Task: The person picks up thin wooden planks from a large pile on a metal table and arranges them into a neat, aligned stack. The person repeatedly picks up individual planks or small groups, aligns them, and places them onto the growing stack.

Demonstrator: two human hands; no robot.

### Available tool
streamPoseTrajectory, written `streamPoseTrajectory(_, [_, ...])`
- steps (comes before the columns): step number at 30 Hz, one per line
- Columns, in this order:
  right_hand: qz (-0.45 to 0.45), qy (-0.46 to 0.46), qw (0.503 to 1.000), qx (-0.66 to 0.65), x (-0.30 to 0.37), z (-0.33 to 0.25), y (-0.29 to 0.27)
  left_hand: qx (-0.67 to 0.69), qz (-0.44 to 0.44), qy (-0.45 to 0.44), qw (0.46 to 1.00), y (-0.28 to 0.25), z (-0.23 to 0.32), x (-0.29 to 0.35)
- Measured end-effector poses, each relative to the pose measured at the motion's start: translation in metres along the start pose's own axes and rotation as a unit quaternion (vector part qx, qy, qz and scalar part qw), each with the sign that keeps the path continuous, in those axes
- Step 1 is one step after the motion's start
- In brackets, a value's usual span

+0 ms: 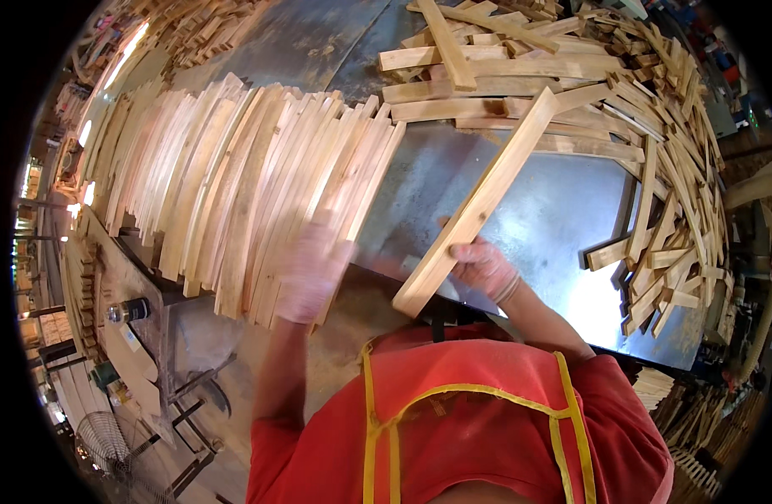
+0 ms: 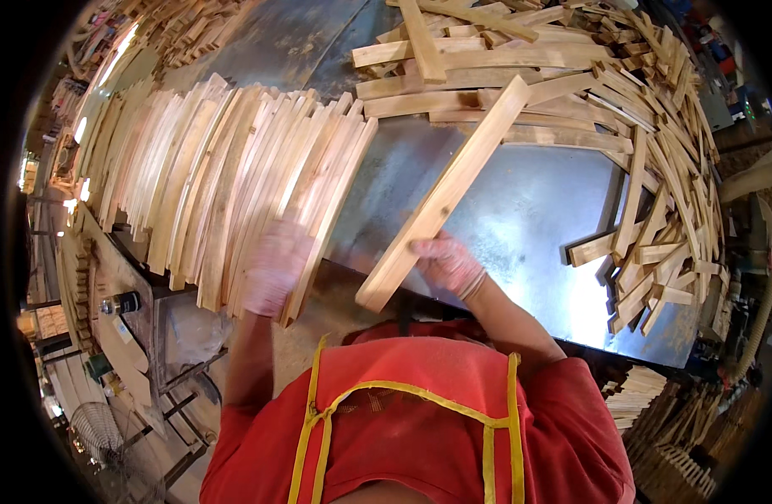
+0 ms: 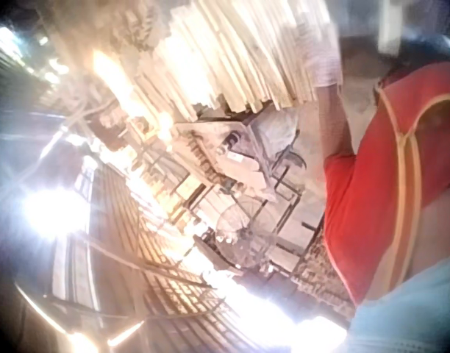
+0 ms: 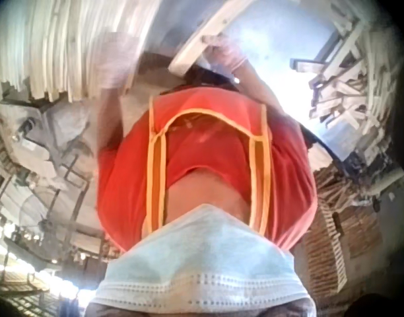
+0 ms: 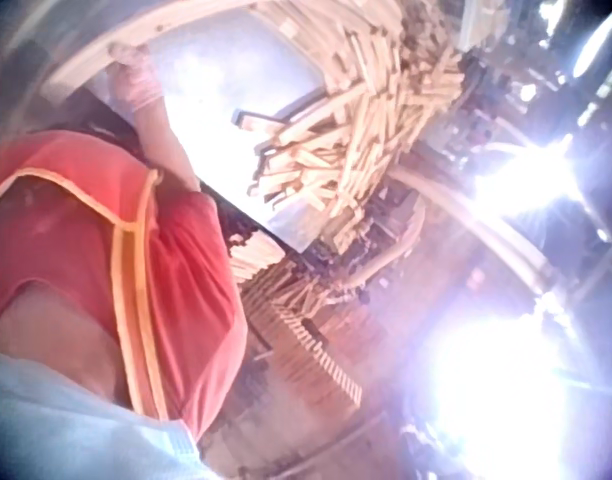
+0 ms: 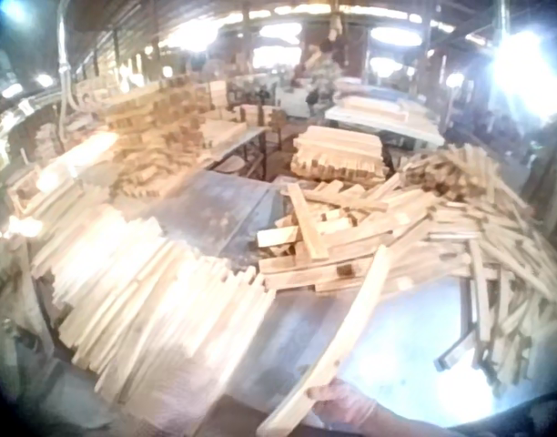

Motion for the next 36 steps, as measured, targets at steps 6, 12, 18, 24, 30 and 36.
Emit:
streamPoseTrajectory(6, [-0.154, 0.096, 0.951, 0.252, 0.020, 0.056, 0.020, 0.291, -0.338, -0.193, 0.874, 0.055, 0.123, -0.013])
streamPoseTrajectory(12, [0.018, -0.010, 0.930, 0.367, 0.039, -0.104, -0.105, 0.252, -0.077, -0.267, 0.927, -0.031, -0.002, -0.041])
streamPoseTrajectory(18, [0.326, -0.213, 0.539, 0.747, 0.120, -0.369, -0.235, 0.075, -0.071, -0.414, 0.904, -0.089, -0.146, -0.037])
streamPoseTrajectory(24, [0.454, 0.030, 0.361, 0.814, 0.167, -0.469, -0.293, -0.248, 0.115, -0.113, 0.955, -0.036, -0.002, -0.052])
streamPoseTrajectory(30, [0.176, 0.031, 0.650, 0.739, 0.143, -0.304, -0.211, -0.163, -0.037, 0.112, 0.979, 0.121, 0.225, -0.011])
streamPoseTrajectory(36, [0.396, -0.274, 0.278, 0.831, 0.186, -0.493, -0.314, -0.106, -0.344, 0.115, 0.926, 0.199, 0.387, 0.034])
Point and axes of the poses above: each hand's wrist, its own x-axis away from the middle knuckle, its own y-axis out of the palm, z = x × y, the point moved 9 cm from there along -x, towards the middle knuckle, and after that the axes turned 15 degrees about -y, right-handed, at the moved point
